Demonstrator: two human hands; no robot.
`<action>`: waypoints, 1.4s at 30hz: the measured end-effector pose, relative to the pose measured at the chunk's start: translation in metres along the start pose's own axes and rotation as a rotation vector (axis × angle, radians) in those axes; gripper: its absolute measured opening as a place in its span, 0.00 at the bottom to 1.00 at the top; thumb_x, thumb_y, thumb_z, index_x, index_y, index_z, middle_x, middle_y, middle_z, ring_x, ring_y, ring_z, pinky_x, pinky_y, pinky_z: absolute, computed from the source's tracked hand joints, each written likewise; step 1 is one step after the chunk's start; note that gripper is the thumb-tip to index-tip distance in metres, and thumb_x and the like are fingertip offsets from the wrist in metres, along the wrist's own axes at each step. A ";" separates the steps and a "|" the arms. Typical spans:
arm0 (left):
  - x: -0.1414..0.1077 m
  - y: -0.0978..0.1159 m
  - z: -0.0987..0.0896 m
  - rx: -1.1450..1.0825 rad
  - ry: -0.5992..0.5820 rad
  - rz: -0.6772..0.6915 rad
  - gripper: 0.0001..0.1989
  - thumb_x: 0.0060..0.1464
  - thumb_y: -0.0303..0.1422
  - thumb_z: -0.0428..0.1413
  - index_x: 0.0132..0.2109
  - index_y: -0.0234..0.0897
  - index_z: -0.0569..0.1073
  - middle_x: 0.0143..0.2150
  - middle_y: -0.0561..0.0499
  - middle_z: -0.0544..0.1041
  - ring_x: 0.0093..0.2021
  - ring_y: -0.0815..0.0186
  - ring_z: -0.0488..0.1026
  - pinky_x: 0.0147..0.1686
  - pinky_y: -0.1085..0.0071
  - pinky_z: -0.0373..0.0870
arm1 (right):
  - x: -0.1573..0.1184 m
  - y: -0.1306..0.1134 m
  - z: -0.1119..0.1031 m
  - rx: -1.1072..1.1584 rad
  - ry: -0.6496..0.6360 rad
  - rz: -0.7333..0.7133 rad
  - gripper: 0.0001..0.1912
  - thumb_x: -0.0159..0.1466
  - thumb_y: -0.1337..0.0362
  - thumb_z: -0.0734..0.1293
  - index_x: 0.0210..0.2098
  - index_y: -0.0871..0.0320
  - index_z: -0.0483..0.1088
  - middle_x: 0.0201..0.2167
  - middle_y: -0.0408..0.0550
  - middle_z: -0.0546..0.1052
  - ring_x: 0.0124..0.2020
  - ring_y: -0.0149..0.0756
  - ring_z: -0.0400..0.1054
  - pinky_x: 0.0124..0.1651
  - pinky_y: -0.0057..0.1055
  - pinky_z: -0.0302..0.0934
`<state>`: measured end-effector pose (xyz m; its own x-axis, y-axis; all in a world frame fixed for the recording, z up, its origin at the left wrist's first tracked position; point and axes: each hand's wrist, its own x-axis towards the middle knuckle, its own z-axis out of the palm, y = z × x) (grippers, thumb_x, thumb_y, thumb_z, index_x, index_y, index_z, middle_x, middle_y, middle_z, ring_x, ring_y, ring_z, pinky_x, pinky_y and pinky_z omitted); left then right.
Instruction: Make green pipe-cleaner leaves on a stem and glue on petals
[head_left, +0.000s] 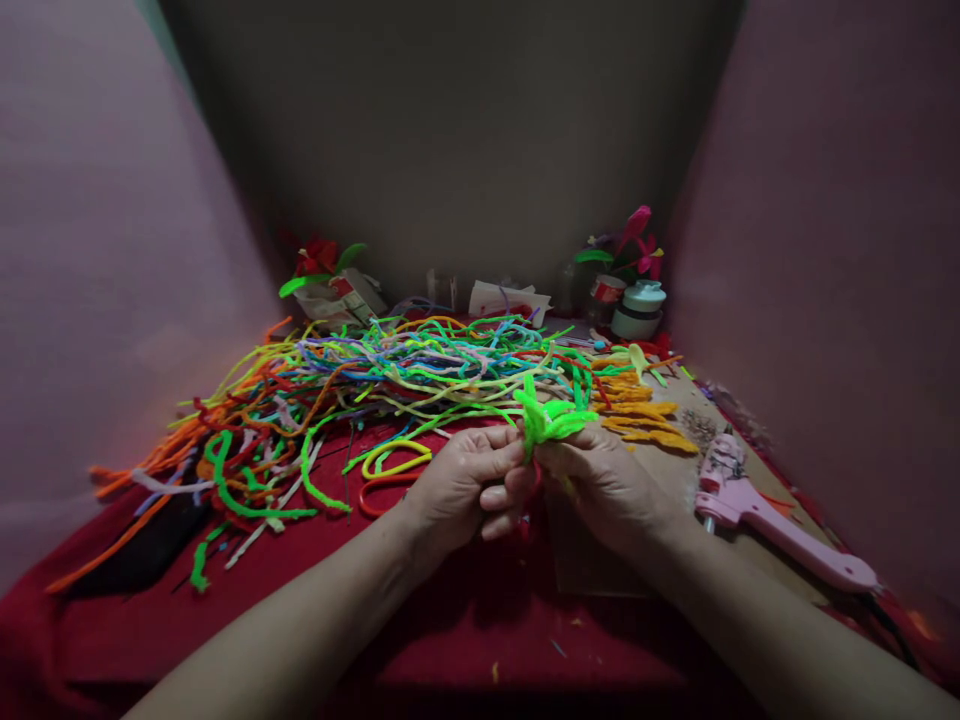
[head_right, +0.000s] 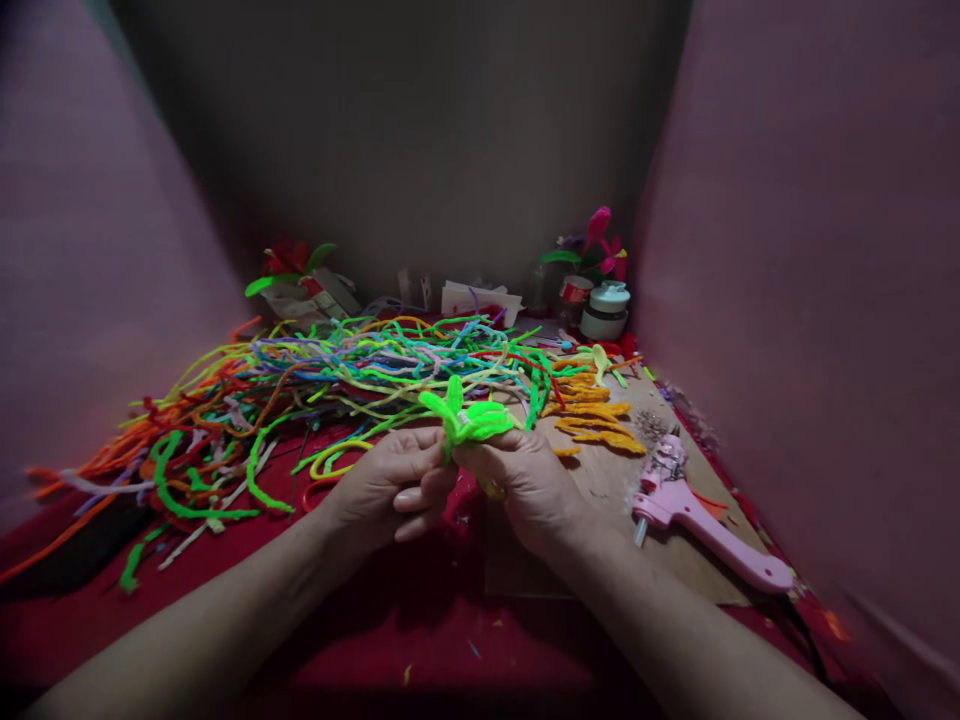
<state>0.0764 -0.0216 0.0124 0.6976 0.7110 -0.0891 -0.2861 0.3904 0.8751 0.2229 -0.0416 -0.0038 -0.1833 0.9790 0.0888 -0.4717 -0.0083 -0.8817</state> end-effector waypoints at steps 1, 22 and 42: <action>0.001 0.000 -0.001 0.040 0.003 -0.009 0.11 0.53 0.36 0.54 0.29 0.34 0.65 0.16 0.61 0.59 0.11 0.81 0.45 0.08 0.82 0.52 | 0.001 0.002 0.000 0.013 -0.008 -0.011 0.07 0.50 0.61 0.72 0.28 0.56 0.75 0.23 0.42 0.75 0.25 0.32 0.66 0.32 0.31 0.61; -0.002 -0.003 0.004 0.132 0.151 0.120 0.10 0.51 0.35 0.57 0.29 0.34 0.67 0.17 0.58 0.64 0.11 0.81 0.51 0.11 0.83 0.49 | 0.004 -0.001 0.000 -0.014 -0.021 -0.176 0.07 0.51 0.62 0.73 0.31 0.54 0.76 0.31 0.41 0.76 0.33 0.32 0.66 0.43 0.33 0.60; -0.003 -0.013 -0.003 1.068 0.363 0.407 0.14 0.58 0.35 0.48 0.25 0.35 0.65 0.20 0.57 0.62 0.21 0.75 0.58 0.24 0.77 0.56 | 0.001 -0.004 0.001 -0.031 0.047 -0.125 0.11 0.48 0.58 0.74 0.31 0.54 0.77 0.30 0.45 0.78 0.33 0.35 0.67 0.38 0.33 0.62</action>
<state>0.0762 -0.0270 -0.0003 0.4069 0.8602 0.3074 0.3670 -0.4621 0.8073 0.2237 -0.0407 0.0008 -0.0839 0.9806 0.1773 -0.4610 0.1196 -0.8793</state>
